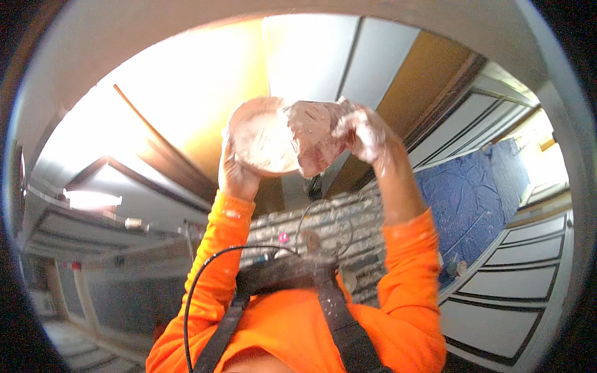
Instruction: The person applies drywall compound to the corner of a wall and ceiling using a putty knife, repeatedly scooping material from a small bowl held in one hand and spreading it along the joint.
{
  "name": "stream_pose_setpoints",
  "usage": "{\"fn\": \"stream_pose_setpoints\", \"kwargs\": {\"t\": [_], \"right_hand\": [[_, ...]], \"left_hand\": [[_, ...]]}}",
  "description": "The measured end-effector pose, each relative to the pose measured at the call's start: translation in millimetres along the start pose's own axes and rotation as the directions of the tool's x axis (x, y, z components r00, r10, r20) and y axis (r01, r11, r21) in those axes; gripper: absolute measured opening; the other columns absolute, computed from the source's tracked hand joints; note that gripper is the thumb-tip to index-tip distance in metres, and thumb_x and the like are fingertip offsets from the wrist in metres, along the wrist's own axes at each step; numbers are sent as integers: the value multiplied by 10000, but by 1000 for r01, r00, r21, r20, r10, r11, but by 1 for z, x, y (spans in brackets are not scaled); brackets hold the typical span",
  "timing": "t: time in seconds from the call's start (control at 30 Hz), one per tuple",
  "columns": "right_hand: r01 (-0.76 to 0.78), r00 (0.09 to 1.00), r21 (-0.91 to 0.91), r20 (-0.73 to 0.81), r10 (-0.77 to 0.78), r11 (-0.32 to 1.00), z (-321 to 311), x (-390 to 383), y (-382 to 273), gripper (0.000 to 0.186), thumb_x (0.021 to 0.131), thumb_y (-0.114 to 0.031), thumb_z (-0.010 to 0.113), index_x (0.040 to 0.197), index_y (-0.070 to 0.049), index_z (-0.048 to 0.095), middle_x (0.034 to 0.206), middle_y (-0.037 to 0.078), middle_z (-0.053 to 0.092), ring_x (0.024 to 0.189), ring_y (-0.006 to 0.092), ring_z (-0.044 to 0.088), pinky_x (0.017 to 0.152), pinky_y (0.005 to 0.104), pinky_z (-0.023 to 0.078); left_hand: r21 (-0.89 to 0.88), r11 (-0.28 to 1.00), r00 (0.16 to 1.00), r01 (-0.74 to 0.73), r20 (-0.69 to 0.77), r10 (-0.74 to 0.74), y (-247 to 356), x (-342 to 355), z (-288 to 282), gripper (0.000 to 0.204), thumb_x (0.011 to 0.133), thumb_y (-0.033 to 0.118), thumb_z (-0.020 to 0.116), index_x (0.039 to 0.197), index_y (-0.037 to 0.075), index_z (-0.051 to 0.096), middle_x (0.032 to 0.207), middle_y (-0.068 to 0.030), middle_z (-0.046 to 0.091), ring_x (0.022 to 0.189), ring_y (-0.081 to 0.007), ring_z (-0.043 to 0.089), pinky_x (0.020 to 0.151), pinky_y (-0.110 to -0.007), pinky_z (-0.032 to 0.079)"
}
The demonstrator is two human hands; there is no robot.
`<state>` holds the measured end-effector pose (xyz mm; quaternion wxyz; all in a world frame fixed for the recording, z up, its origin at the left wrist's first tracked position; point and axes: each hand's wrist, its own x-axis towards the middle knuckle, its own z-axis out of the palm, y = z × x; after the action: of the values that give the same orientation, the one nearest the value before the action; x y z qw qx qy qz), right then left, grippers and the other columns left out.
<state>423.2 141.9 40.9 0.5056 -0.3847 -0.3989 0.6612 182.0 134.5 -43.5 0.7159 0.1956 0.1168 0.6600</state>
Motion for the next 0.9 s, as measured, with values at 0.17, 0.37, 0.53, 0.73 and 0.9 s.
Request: {"fn": "stream_pose_setpoints", "kwargs": {"t": [0.17,0.37,0.53,0.73,0.9], "right_hand": [[788,366,-473,-154,-918,394,15,-27,-33,398,771,-6,529,1168,27,530,1155,138,572,988,226,591,791,351,494],[107,-193,-912,373,-908,-397,32,60,-49,585,691,3,571,1266,-68,488,1330,189,394,1201,402,385,966,515,314],[166,34,-892,430,-902,-420,42,41,-6,628,667,-30,620,1277,-76,479,1263,182,436,1171,416,409,955,528,322],[194,-104,-966,153,-983,-171,27,29,-53,519,684,36,582,1185,81,454,1117,269,512,1026,452,509,903,487,414],[78,-41,-997,-9,-999,6,72,38,-77,561,701,-23,598,1228,63,422,1185,311,398,1059,439,435,886,554,374]], "left_hand": [[-56,985,980,164,124,-156,-19,34,39,669,877,536,465,1334,60,358,1328,-132,437,1218,-293,421,1021,-471,345],[-56,984,977,171,137,-162,-42,78,77,675,883,562,424,1338,67,359,1335,-140,432,1208,-307,432,1016,-493,342],[-106,974,952,202,255,-170,-51,98,67,601,904,524,417,1339,113,357,1344,-98,415,1224,-292,410,1008,-493,347],[-53,985,979,162,136,-153,-38,78,57,627,888,546,434,1336,114,358,1345,-101,410,1228,-305,403,1004,-518,343],[-67,989,978,129,172,-116,-26,65,67,623,897,533,426,1336,97,358,1346,-104,411,1231,-296,402,1005,-489,356]]}}
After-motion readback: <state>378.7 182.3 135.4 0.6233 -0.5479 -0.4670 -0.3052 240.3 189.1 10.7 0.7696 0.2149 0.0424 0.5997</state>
